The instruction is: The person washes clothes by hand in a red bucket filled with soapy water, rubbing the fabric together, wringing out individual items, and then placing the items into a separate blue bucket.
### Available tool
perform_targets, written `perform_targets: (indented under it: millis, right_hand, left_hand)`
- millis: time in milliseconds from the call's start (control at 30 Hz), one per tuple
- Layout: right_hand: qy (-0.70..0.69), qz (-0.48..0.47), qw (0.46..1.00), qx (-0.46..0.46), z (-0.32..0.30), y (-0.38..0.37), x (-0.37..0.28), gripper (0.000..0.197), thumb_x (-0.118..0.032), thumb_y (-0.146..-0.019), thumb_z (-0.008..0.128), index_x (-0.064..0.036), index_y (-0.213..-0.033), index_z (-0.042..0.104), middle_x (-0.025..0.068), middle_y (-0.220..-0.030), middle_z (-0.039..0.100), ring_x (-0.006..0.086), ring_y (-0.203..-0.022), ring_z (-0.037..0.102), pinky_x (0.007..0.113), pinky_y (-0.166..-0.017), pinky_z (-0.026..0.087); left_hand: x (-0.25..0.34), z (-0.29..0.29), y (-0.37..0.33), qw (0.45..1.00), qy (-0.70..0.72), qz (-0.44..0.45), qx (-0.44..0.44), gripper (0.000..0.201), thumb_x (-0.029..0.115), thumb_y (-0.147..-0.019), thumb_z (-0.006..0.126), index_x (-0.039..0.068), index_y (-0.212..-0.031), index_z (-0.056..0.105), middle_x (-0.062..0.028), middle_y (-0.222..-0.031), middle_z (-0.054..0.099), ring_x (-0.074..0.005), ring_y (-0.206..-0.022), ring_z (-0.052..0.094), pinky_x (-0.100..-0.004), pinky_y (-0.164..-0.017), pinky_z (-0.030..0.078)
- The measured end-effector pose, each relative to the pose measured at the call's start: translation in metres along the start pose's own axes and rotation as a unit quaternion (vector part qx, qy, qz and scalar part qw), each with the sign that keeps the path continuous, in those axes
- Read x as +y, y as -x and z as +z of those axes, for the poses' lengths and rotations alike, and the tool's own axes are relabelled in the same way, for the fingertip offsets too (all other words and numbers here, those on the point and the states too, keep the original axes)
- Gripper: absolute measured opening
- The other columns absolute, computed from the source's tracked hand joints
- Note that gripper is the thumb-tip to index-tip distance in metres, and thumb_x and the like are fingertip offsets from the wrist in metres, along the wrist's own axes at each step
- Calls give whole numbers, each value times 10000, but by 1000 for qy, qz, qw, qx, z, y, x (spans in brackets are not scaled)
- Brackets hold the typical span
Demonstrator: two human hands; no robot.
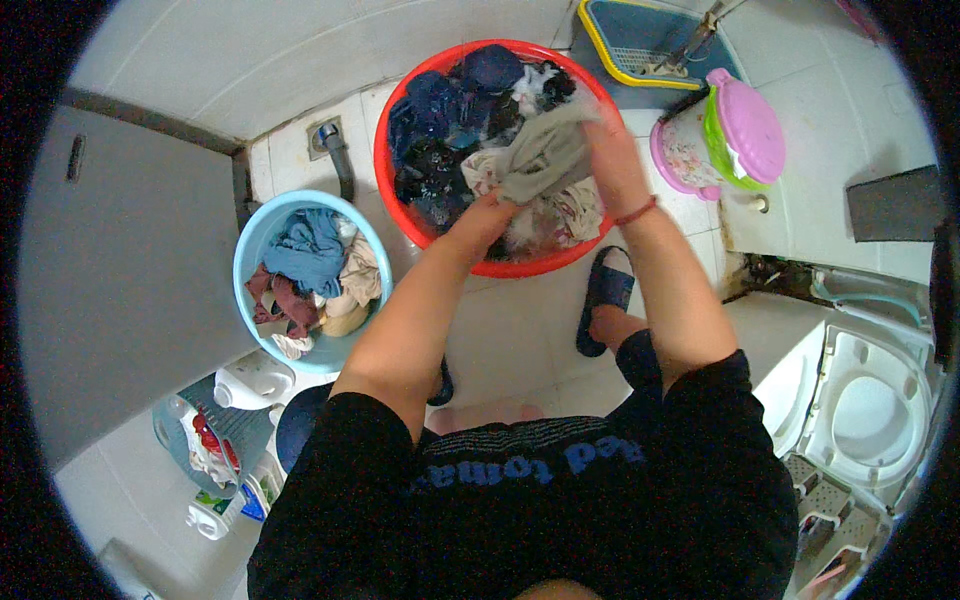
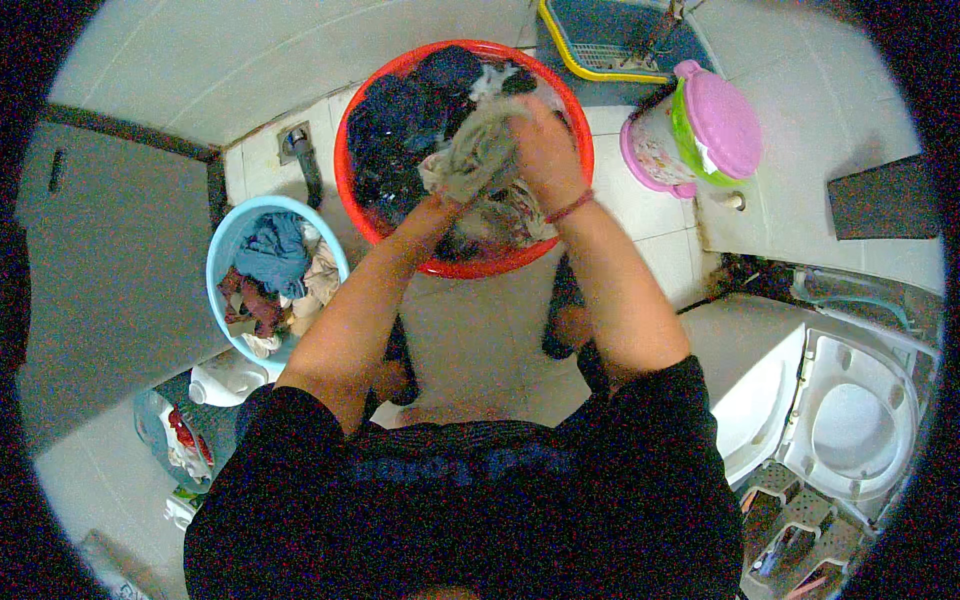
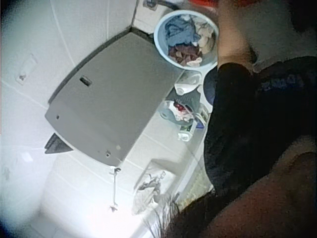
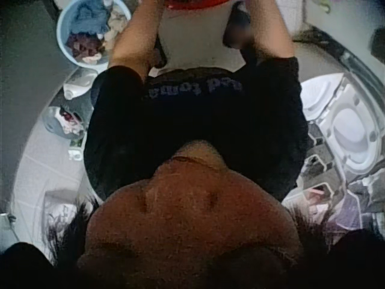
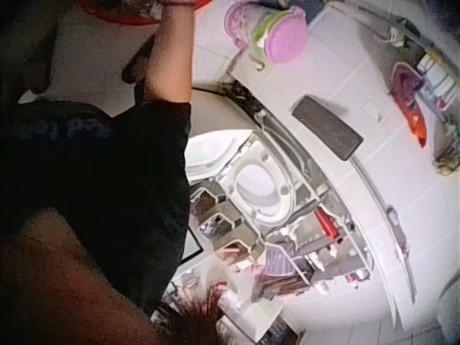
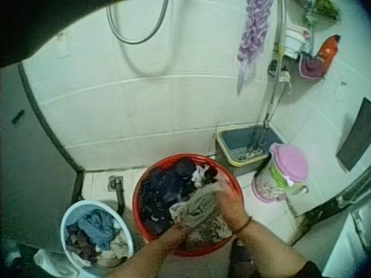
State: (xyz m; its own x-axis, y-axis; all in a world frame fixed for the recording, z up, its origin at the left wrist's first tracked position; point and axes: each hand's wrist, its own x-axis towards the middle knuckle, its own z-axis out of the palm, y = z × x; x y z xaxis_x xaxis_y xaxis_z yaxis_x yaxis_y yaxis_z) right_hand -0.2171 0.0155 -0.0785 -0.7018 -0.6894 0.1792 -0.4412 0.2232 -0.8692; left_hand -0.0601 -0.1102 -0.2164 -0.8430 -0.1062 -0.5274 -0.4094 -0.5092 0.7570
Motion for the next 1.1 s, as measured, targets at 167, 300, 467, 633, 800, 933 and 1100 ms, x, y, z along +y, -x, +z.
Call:
perform_targets:
  millis: [167,300,467,633,800,933,1100]
  right_hand:
    - [352,36,917,-185,48,39,111,396,-110,-866,493,-92,-1262,519,207,-1268,513,400,-1155,496,435,-985,414]
    - [449,59,841,-296,93,58,145,564,-111,-875,489,-170,-1420,358,152,-1546,143,393,-1321,366,480,-1055,361]
    - [342,214,820,-405,122,50,170,633,-206,-880,553,-182,-1459,299,107,-1546,142,339,-1360,319,504,-1069,335]
    - [409,33,855,-317,149,45,202,579,-231,-855,588,-145,-1391,386,122,-1432,350,323,-1280,420,471,-1039,370]
    - [297,17,923,-243,137,51,200,586,-245,-831,620,-109,-1363,415,157,-1349,499,337,-1207,502,442,-1022,393]
    - [69,239,913,-323,82,64,160,714,-341,-861,611,-47,-1425,286,223,-1370,443,374,-1182,502,409,-1023,381]
    - [-113,65,973,-189,31,63,89,672,-288,-752,717,-99,-1340,453,162,-1281,545,319,-1197,513,406,-1014,403]
  left_hand:
    - [-2,-40,-13,913,-366,-19,178,676,165,-751,672,95,-1358,384,-135,-1492,298,-368,-1265,432,-395,-997,416]
    - [-27,-33,-38,723,-660,110,170,792,132,-780,610,186,-1472,229,-112,-1538,215,-359,-1368,295,-433,-1069,359]
    - [-69,-50,-97,695,-715,-68,-20,907,138,-782,598,194,-1515,67,-153,-1518,268,-377,-1401,228,-465,-1134,238]
    - [-111,-72,-140,726,-672,-114,-92,619,178,-803,555,102,-1389,374,-224,-1389,435,-387,-1272,416,-468,-1058,338]
    - [-98,-62,-102,677,-720,-146,-48,467,201,-821,528,50,-1263,550,-233,-1314,511,-369,-1159,544,-432,-979,432]
    - [-23,-12,-18,907,-413,61,63,374,175,-931,423,51,-1268,524,-132,-1233,583,-292,-1132,553,-394,-958,439]
    - [129,88,83,985,34,140,90,355,166,-978,367,88,-1305,484,-78,-1249,571,-248,-1128,544,-377,-934,453]
